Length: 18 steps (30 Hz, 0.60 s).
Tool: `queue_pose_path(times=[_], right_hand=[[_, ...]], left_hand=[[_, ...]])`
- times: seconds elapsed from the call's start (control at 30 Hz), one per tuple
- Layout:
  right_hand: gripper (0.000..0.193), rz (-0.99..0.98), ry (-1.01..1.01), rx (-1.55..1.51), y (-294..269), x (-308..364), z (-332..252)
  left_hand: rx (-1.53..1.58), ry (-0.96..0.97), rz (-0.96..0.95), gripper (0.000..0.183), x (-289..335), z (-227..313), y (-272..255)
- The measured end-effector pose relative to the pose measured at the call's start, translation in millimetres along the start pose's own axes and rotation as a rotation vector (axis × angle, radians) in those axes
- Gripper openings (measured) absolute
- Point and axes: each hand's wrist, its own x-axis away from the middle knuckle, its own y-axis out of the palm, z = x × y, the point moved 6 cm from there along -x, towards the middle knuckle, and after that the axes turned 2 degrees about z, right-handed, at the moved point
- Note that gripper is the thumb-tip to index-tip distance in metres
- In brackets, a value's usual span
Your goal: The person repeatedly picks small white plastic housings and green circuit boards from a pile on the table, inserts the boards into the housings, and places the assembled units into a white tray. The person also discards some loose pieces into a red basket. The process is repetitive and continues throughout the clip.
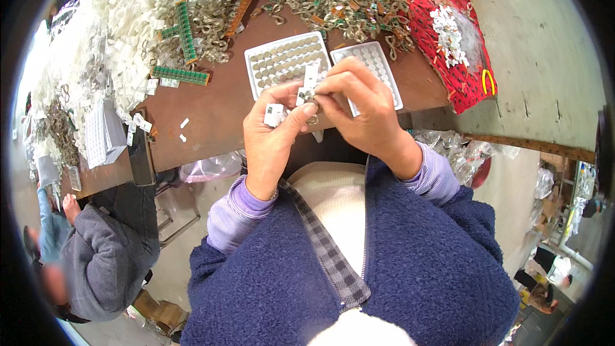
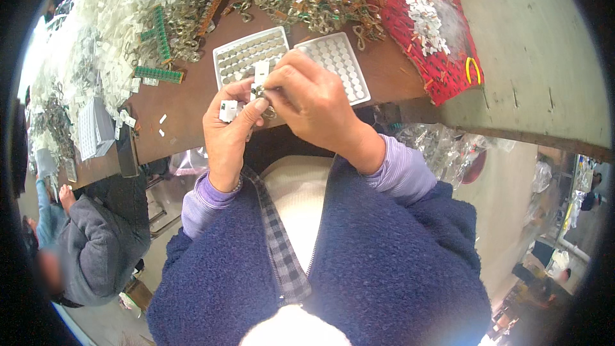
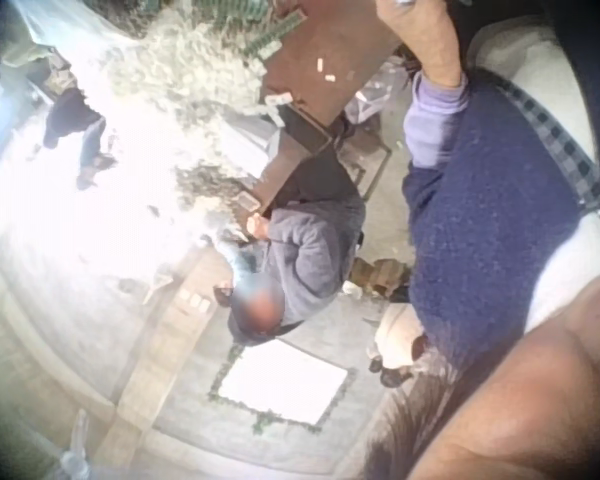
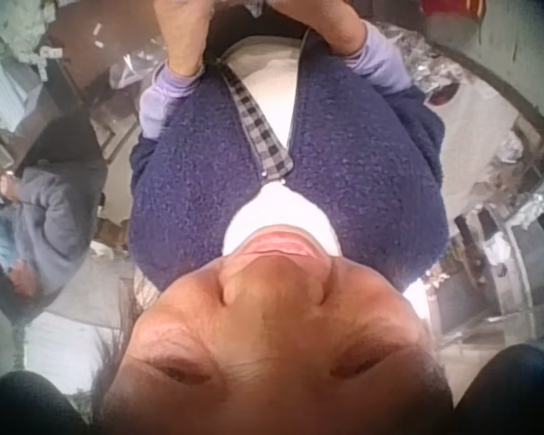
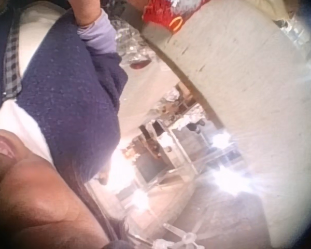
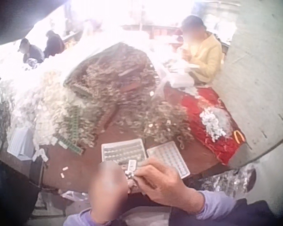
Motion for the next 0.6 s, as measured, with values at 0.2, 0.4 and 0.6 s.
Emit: queue_pose_path(times=[0.2, 0.4, 0.6], right_hand=[[0.018, -0.054, 0.077, -0.098, -20, 13, 3], [0.025, 0.123, 0.064, -0.115, -42, 14, -3], [0.025, 0.123, -0.172, 0.029, -30, 17, -15]], left_hand=[[-0.166, -0.007, -0.042, 0.027, 5, 4, 20], [-0.062, -0.009, -0.133, 0.019, 1, 7, 43], [-0.022, -0.045, -0.164, 0.021, 0, 1, 32]])
